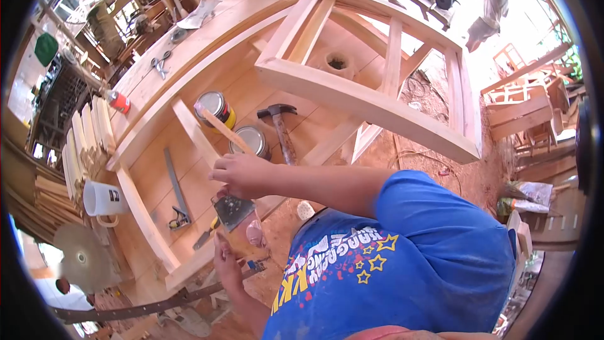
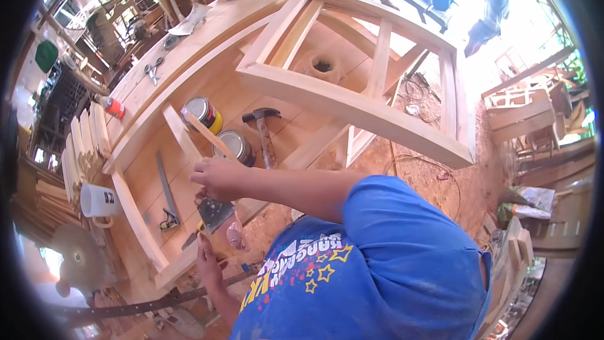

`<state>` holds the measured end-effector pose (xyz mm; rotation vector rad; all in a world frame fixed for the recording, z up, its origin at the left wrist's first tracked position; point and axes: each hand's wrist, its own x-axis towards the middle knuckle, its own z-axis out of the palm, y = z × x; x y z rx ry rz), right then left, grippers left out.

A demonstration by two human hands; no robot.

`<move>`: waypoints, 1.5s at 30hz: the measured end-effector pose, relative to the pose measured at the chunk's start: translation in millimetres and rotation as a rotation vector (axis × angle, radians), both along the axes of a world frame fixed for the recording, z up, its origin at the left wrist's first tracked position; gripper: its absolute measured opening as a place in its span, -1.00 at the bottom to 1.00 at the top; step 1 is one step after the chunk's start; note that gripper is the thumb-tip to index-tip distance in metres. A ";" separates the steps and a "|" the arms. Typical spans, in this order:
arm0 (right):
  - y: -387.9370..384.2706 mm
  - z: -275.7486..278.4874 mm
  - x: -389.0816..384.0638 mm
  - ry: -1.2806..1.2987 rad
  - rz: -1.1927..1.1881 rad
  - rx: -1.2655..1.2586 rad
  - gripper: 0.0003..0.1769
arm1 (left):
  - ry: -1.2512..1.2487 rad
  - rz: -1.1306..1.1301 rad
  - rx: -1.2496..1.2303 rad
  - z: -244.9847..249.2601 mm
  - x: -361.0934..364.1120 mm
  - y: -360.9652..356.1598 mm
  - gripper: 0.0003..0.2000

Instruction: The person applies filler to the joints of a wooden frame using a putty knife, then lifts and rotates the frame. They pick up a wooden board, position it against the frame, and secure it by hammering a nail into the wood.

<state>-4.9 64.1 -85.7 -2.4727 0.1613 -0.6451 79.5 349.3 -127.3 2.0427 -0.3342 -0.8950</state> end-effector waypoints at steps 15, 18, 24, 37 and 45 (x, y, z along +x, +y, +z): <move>-75.0 65.0 -386.9 0.274 -1.139 -0.221 -0.34 | -0.993 -0.458 -0.527 174.1 -38.2 -155.8 -0.73; -78.9 60.8 -430.9 0.561 -1.139 -0.038 -0.28 | -0.916 -0.715 -0.481 171.5 -110.3 -229.8 -0.70; -87.8 74.3 -448.4 0.735 -1.037 0.218 -0.38 | -1.237 -1.017 -0.283 135.9 -177.3 -365.0 -0.28; -97.1 43.7 -473.8 0.468 -0.904 0.071 -0.40 | -1.403 -1.365 -0.099 82.7 -150.0 -459.8 -0.35; -92.3 38.4 -474.9 0.482 -0.942 0.075 -0.44 | -1.281 -1.477 -0.306 79.9 -144.4 -457.3 -0.68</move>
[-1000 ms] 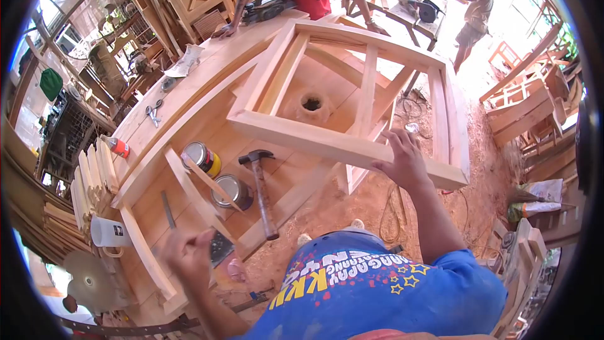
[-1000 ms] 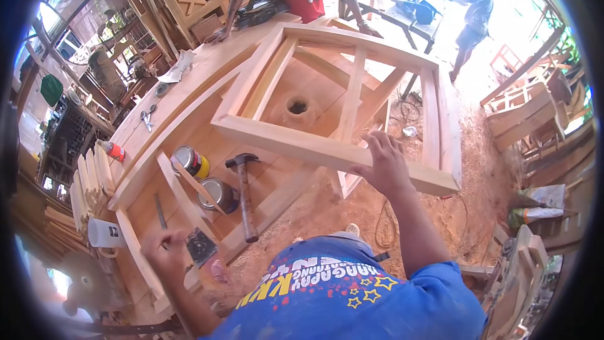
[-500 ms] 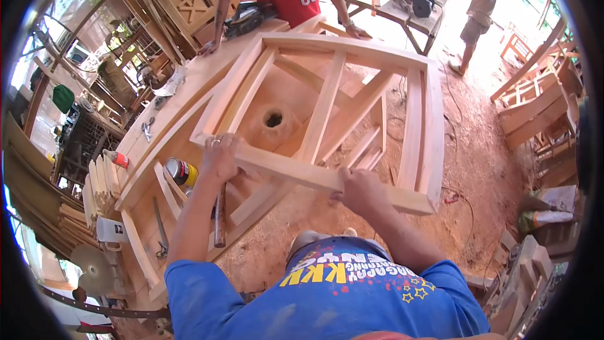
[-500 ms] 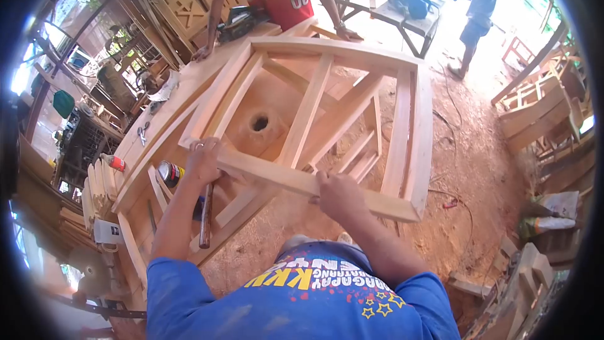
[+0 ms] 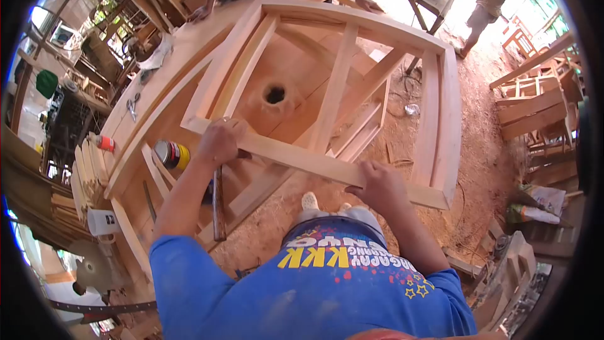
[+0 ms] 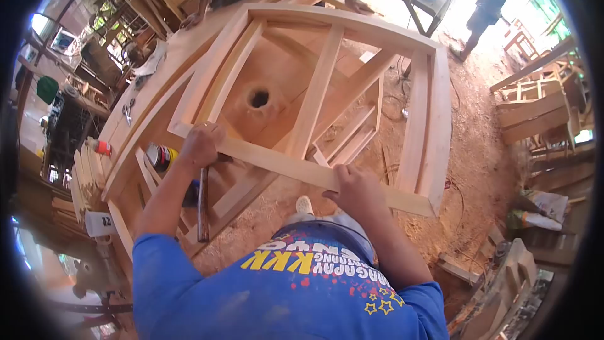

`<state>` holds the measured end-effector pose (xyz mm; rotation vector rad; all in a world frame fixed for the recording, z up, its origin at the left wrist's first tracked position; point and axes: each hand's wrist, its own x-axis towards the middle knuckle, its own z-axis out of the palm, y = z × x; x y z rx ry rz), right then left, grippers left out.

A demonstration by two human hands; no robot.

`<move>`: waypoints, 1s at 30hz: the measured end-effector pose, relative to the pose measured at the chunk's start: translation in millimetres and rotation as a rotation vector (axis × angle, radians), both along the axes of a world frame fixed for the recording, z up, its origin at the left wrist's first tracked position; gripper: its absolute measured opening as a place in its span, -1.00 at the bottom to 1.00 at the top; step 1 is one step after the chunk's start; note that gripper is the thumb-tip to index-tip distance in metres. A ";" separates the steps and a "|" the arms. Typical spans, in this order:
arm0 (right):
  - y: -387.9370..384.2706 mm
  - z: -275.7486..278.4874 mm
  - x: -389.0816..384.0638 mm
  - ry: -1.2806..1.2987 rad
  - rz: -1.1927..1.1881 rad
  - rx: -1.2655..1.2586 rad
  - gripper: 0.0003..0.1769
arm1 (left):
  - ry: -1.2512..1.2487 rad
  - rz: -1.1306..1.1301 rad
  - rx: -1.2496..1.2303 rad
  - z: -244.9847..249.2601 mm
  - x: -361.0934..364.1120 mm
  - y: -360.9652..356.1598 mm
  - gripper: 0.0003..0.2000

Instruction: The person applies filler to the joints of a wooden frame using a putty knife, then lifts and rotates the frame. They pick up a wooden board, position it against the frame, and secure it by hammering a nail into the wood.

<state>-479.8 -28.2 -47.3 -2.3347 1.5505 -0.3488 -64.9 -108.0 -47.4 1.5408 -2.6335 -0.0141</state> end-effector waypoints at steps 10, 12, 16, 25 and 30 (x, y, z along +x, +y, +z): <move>25.0 12.6 -105.9 0.032 0.052 -0.058 -0.39 | 0.130 0.029 -0.068 -15.0 -88.2 99.6 -0.40; 27.4 12.1 -127.4 0.038 0.074 -0.057 -0.39 | 0.125 0.065 -0.069 -15.2 -111.7 120.5 -0.39; 32.5 -0.1 -177.3 0.026 0.121 -0.092 -0.36 | 0.103 0.099 -0.134 -18.1 -162.2 154.6 -0.38; 49.1 1.8 -250.5 0.029 0.321 -0.149 -0.36 | 0.157 0.241 -0.168 -9.4 -250.0 242.8 -0.37; 51.3 31.7 -262.3 0.061 0.379 -0.090 -0.23 | 0.134 0.341 -0.055 15.0 -269.4 277.0 -0.36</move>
